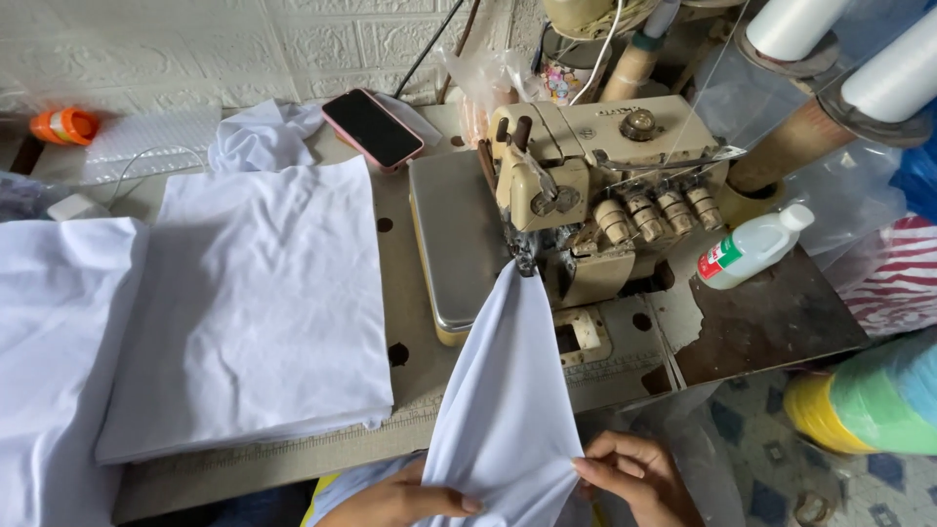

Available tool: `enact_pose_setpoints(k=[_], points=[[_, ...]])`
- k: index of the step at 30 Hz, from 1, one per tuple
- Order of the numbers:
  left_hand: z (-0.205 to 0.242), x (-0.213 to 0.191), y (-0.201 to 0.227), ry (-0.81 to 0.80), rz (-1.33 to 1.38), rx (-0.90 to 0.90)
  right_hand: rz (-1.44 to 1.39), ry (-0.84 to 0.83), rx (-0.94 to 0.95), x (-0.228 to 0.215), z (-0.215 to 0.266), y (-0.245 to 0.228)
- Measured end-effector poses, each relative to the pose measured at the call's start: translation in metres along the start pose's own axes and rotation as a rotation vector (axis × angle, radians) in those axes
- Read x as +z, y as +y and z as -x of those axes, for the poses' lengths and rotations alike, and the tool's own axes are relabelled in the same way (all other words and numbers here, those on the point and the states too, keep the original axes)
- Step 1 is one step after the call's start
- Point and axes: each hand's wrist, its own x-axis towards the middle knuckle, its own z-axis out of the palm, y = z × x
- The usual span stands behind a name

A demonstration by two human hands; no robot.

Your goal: Picking up, unfolding, and stacking white fabric pieces near an industrial sewing machine.

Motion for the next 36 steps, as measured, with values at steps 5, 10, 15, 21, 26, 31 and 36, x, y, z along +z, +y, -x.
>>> enact_pose_setpoints(k=[5,10,15,21,26,31,36], points=[[-0.013,-0.006,-0.003,0.028,0.340,0.069,0.002,-0.118,-0.229,0.011,-0.014,-0.014],[-0.018,-0.024,0.006,0.148,0.370,0.194,0.062,-0.283,-0.509,0.017,-0.050,-0.042],[-0.013,-0.045,0.028,0.117,0.129,0.769,0.289,-0.311,-0.914,0.032,-0.077,-0.091],[-0.016,-0.073,0.059,0.352,0.119,0.797,0.450,0.046,-0.870,0.067,-0.072,-0.147],[-0.014,-0.086,0.077,0.492,0.113,0.726,0.316,0.119,-0.902,0.063,-0.071,-0.123],[-0.024,-0.052,0.048,0.574,0.044,0.669,0.121,-0.237,-0.858,0.067,-0.060,-0.093],[-0.058,0.033,-0.011,0.069,-0.089,0.920,0.216,-0.062,-0.626,0.066,-0.070,-0.081]])
